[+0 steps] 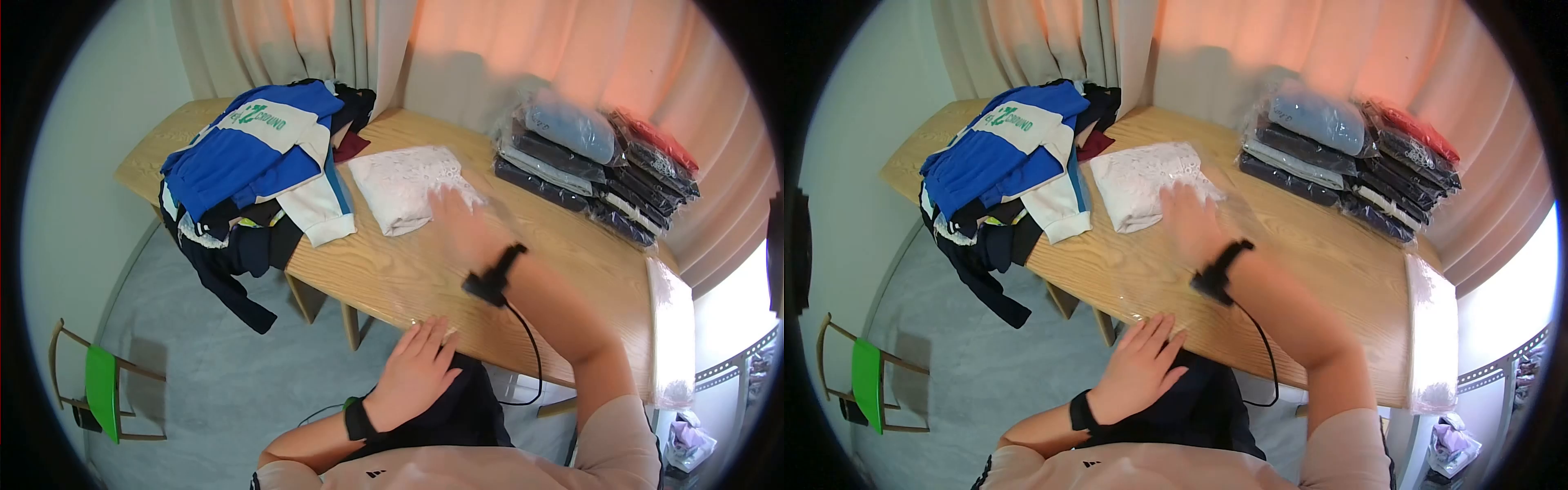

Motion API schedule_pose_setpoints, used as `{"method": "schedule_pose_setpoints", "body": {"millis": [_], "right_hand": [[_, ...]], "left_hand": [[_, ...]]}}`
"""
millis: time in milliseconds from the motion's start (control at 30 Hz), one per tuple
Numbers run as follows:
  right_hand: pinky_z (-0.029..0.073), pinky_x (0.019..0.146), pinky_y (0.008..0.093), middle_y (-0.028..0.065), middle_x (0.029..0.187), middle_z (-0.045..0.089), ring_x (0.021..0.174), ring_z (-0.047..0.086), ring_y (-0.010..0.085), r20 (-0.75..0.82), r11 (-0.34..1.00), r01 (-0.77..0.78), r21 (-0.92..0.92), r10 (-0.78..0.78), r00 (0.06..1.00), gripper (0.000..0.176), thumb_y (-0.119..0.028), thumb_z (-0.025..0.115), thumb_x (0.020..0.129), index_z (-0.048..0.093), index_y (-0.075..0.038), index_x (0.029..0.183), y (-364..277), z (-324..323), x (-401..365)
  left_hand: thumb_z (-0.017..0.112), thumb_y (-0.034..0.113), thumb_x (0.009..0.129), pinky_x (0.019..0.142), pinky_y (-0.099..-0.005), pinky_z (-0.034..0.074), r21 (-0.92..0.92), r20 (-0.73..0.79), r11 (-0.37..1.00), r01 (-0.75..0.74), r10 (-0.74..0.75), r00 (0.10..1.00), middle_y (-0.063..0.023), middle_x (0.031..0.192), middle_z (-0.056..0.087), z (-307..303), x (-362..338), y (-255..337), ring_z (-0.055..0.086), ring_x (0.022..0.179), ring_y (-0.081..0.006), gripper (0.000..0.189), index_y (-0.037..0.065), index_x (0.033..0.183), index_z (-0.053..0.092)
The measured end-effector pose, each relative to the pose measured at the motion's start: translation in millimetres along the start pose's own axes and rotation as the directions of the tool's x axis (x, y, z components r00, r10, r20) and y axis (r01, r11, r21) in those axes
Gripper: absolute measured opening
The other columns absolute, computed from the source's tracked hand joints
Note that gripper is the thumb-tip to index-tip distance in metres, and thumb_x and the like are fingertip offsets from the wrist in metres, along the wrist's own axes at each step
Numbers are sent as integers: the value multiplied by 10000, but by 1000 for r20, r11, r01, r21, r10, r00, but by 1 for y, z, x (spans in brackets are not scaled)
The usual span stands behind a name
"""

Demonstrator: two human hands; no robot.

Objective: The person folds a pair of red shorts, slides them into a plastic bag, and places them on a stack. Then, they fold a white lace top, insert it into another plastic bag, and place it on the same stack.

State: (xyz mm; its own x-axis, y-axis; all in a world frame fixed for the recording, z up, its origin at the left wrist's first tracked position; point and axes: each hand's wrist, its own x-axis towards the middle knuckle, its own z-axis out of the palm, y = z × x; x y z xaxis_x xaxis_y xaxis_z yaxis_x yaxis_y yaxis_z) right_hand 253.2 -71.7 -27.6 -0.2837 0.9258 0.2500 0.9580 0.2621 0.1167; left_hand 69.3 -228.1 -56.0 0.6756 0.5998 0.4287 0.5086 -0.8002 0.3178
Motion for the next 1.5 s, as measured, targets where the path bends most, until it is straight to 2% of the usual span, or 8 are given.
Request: {"method": "schedule_pose_setpoints", "body": {"millis": [100, 233, 300, 367, 533, 1167, 1233, 1500], "right_hand": [[399, 931, 486, 260, 1254, 509, 1133, 511, 368, 60, 857, 412, 309, -450, 891, 371, -167, 506, 873, 548, 24, 1189, -7, -49, -89], [476, 815, 316, 124, 944, 672, 869, 625, 206, 400, 403, -160, 901, -629, 667, 334, -232, 623, 846, 614, 23, 1062, 30, -155, -114], [478, 740, 260, 80, 897, 665, 808, 606, 142, 285, 216, -273, 938, -25, 958, 276, -229, 627, 854, 633, 7, 997, 59, -136, -110], [468, 630, 245, 59, 785, 635, 705, 587, 129, 209, 306, -355, 883, 422, 882, 244, -249, 610, 874, 637, -10, 919, 83, -97, -91], [429, 532, 240, 9, 676, 576, 583, 513, 91, 615, 54, -666, 744, 331, 715, 237, -246, 577, 897, 600, -48, 770, 114, -23, -94], [474, 695, 253, 73, 850, 636, 782, 606, 138, 566, -174, -595, 785, 593, 573, 216, -191, 554, 911, 625, 3, 973, 67, -88, -347], [484, 801, 296, 124, 1069, 599, 942, 589, 208, -68, 583, -487, 651, 684, 727, 336, -92, 584, 863, 549, -16, 1189, 61, -63, -361], [220, 1112, 420, 123, 1407, 423, 1358, 303, 300, -155, 933, -175, 313, 232, 960, 530, -47, 556, 832, 455, -145, 1343, 71, -75, -316]], "left_hand": [[633, 256, 823, 990, -430, 384, -156, -3, 986, -59, 59, 998, -138, 1151, 589, -32, -26, -12, 536, 1120, -297, 334, 38, 1075, 617], [582, 182, 869, 747, -351, 492, -270, -317, 962, 46, -134, 939, -104, 865, 664, -66, -48, -47, 637, 813, -266, 176, 20, 876, 651], [544, 199, 915, 619, -271, 469, -470, -280, 819, 330, -493, 824, -76, 822, 650, -74, -27, -69, 615, 744, -167, 221, -5, 901, 628], [528, 287, 932, 566, -244, 460, -646, -52, 589, 486, -670, 741, -59, 797, 638, -67, -4, -92, 609, 714, -124, 298, 1, 937, 610], [534, 296, 916, 481, -220, 420, -655, 298, 325, 683, -719, 628, -42, 706, 621, -55, 28, -108, 591, 557, -110, 275, 40, 837, 600], [525, 176, 925, 501, -191, 359, -806, 356, 375, 458, -311, 881, -20, 719, 612, -20, -9, -49, 531, 575, -66, 167, 35, 862, 589], [597, 81, 841, 705, -267, 467, -397, -6, 895, 204, -225, 974, -115, 1004, 627, -26, -7, -42, 610, 849, -171, 224, 5, 1051, 585], [718, 131, 723, 1028, -433, 358, 47, 278, 829, -557, 524, 805, -51, 1391, 443, -28, 65, -40, 399, 1289, -284, 608, 104, 1287, 492]]}}
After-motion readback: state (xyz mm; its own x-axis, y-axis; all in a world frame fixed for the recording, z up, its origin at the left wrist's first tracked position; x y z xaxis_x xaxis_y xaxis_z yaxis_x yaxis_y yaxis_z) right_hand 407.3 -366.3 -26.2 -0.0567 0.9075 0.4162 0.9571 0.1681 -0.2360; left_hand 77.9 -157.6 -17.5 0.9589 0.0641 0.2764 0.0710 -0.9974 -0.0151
